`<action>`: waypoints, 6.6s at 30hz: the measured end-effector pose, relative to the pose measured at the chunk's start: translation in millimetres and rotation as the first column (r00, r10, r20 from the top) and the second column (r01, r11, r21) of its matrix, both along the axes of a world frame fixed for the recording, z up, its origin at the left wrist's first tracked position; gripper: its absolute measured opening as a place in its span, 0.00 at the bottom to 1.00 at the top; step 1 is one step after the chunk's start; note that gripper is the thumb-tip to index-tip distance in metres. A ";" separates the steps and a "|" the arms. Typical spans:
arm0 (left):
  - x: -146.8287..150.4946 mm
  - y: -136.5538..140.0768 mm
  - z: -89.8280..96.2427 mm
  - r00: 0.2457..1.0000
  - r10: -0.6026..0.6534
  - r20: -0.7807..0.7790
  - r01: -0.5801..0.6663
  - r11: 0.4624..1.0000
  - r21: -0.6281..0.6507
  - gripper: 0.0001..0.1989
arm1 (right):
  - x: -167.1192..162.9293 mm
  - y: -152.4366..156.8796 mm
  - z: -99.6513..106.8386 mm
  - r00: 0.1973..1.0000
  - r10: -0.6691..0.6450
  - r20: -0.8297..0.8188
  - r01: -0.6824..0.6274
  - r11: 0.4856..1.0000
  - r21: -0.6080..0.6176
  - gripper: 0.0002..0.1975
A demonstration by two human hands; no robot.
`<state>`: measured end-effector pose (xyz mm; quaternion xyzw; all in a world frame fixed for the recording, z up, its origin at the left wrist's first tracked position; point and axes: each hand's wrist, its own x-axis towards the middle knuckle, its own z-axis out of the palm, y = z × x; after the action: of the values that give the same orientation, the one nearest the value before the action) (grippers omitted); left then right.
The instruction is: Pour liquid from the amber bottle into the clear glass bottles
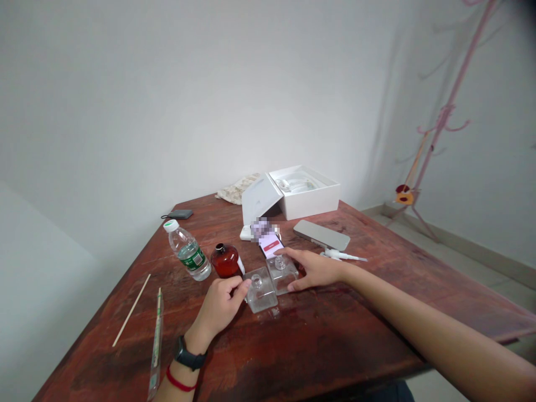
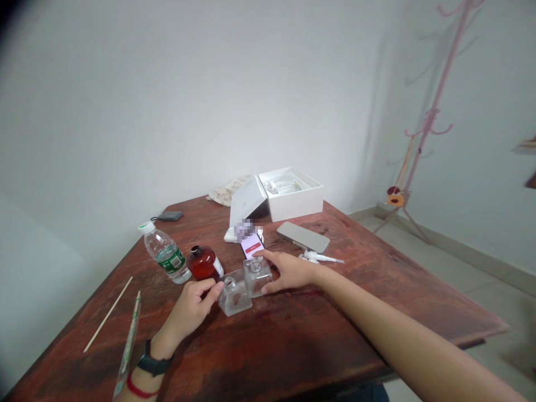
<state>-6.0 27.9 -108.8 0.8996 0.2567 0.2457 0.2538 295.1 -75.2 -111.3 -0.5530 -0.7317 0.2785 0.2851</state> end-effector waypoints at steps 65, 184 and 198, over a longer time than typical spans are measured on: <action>-2.9 23.6 -12.2 0.713 0.315 0.626 -0.390 0.921 -0.020 0.20 | -1.3 -0.8 2.4 0.999 -0.025 0.020 0.025 1.000 -0.014 0.46; -4.8 -6.6 -7.4 0.671 0.222 0.708 -0.313 0.950 -0.001 0.37 | -5.8 -5.9 -6.9 0.953 -0.155 -0.259 0.254 0.876 0.410 0.41; 8.1 -48.3 5.1 0.635 -0.086 0.767 0.218 0.973 -0.072 0.36 | -67.8 -35.5 -10.9 0.789 0.108 -0.605 0.087 0.955 0.284 0.51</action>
<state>2.1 -20.4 -103.8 0.7091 0.0685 0.5561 0.4280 227.3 -110.6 -122.2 -0.3790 -0.6354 0.3318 0.5853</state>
